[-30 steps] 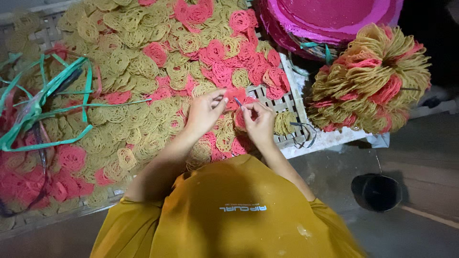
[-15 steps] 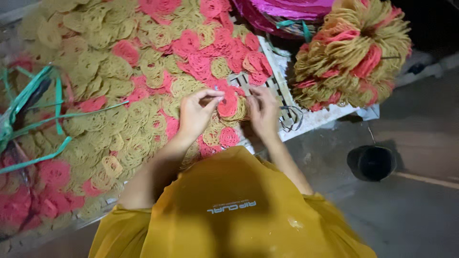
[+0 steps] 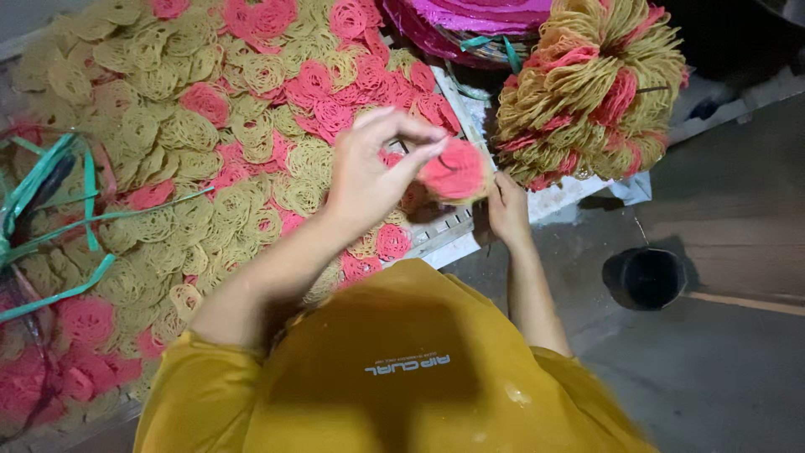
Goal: The person repeatedly picks up small coiled pink and yellow items from a tray and threads them onto a thin metal rod. They continue adding items to the rod, forming a growing bundle, and place the completed bundle on a nearby surface.
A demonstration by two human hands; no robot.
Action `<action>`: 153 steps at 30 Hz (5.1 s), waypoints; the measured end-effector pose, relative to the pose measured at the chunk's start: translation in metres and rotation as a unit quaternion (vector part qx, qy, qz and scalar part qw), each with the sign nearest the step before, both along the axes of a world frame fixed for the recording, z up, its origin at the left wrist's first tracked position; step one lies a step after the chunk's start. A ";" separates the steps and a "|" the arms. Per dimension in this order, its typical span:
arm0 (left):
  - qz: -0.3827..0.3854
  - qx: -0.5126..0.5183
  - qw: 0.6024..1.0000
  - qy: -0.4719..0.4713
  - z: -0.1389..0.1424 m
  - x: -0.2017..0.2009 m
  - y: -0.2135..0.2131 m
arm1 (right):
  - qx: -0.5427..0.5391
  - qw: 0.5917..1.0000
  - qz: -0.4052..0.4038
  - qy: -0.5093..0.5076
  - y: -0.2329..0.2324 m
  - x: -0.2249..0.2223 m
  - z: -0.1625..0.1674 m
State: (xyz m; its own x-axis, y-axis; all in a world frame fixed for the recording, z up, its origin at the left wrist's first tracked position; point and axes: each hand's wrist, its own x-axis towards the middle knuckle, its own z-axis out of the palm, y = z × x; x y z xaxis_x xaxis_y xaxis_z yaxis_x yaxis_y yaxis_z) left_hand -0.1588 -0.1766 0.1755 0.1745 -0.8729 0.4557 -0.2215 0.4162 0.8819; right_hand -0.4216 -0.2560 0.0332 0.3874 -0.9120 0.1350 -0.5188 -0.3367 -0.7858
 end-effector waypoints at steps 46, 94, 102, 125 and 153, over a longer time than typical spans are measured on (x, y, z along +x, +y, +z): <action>0.007 0.360 0.933 0.000 -0.098 0.054 0.028 | 0.252 0.915 0.086 -0.302 0.037 0.110 -0.014; -0.001 0.190 0.982 -0.013 -0.075 0.028 0.047 | 0.079 0.965 0.203 -0.149 0.039 0.105 0.036; 0.106 0.216 0.898 -0.368 -0.126 0.060 0.012 | 0.198 0.937 0.127 -0.258 0.031 0.100 0.000; 0.056 0.226 0.941 0.247 -0.162 0.046 0.027 | -0.107 0.985 0.129 -0.030 0.053 0.125 0.032; 0.028 0.111 0.993 -0.001 -0.117 0.001 0.045 | -0.125 0.974 0.178 -0.070 0.048 0.100 0.028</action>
